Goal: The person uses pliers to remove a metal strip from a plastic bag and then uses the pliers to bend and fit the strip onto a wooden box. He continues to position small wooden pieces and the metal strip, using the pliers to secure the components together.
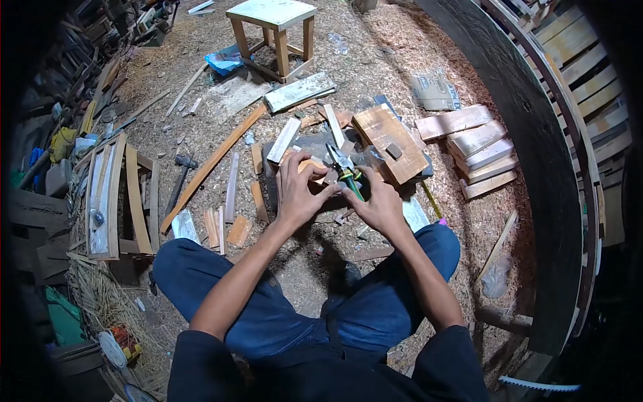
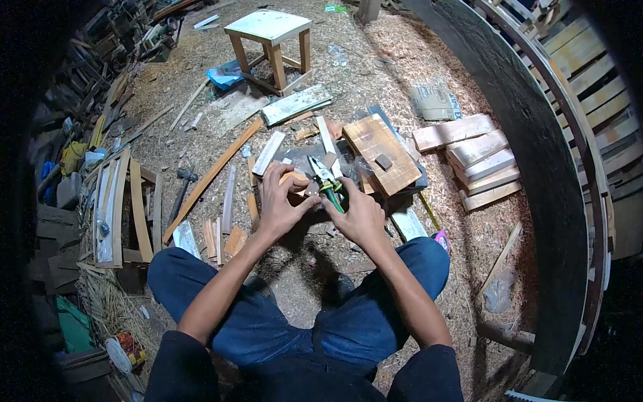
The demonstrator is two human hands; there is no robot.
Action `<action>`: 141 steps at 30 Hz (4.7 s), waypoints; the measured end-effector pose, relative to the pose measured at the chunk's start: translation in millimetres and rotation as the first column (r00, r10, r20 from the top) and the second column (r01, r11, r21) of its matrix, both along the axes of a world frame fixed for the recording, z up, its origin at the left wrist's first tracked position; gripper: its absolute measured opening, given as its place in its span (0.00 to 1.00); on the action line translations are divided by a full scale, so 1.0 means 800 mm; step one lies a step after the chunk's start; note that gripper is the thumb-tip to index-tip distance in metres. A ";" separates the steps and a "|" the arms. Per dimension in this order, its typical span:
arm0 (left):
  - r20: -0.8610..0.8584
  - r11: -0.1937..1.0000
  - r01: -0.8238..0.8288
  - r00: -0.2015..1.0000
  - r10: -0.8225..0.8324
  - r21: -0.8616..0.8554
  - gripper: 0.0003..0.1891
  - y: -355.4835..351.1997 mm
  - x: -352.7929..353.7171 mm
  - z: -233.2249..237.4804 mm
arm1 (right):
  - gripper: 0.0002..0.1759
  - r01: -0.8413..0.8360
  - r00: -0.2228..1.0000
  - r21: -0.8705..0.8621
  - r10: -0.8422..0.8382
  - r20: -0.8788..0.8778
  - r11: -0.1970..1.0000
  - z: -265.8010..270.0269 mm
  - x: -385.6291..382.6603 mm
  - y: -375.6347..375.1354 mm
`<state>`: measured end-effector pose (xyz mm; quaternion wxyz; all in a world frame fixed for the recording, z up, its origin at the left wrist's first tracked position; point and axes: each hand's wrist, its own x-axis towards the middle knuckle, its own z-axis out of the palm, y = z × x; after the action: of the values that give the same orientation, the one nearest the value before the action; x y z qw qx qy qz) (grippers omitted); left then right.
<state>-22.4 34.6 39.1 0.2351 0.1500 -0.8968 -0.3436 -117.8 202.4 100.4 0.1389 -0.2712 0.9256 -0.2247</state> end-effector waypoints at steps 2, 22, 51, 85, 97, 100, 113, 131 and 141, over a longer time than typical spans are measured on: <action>-0.003 1.000 -0.011 1.000 0.011 0.009 0.22 0.001 -0.001 -0.003 | 0.38 -0.025 0.999 0.011 0.026 -0.019 1.000 -0.005 -0.002 0.002; -0.127 0.998 -0.059 0.990 0.062 0.033 0.18 0.013 -0.007 -0.016 | 0.34 -0.285 0.957 -0.233 0.259 -0.133 0.930 -0.009 -0.022 0.029; -0.084 0.999 -0.003 0.996 -0.001 -0.040 0.22 0.005 0.003 -0.007 | 0.37 -0.039 0.997 -0.331 0.016 -0.073 0.943 -0.015 -0.022 0.027; -0.151 0.997 0.077 0.986 -0.071 0.032 0.17 -0.035 -0.003 -0.017 | 0.29 -0.108 0.994 -0.352 0.094 -0.057 0.930 0.002 0.009 -0.013; -0.151 0.996 0.077 0.986 -0.069 0.045 0.18 -0.031 -0.003 -0.014 | 0.27 -0.082 0.991 -0.312 0.044 -0.125 0.947 -0.006 0.016 -0.018; -0.145 0.996 0.075 0.987 -0.067 0.051 0.18 -0.032 -0.001 -0.011 | 0.33 -0.107 0.973 -0.473 -0.006 -0.230 0.875 -0.007 0.013 -0.007; -0.045 0.932 0.362 0.931 -0.361 0.012 0.18 -0.079 0.007 0.007 | 0.15 0.090 0.906 -0.549 0.160 0.391 0.831 -0.024 -0.002 0.027; 0.271 0.869 0.275 0.873 -0.405 0.412 0.22 -0.144 0.027 0.030 | 0.24 -0.469 0.841 -0.005 0.446 -0.306 0.883 -0.014 0.016 0.016; 0.282 0.836 0.204 0.879 -0.386 0.509 0.19 -0.140 0.029 0.033 | 0.15 -0.407 0.712 0.233 0.467 -0.525 0.883 -0.020 0.015 -0.001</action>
<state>0.5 -77.7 65.2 -0.0395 0.1217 -0.8281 -0.5457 -105.9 201.9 84.3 -0.0800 -0.5292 0.8434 -0.0476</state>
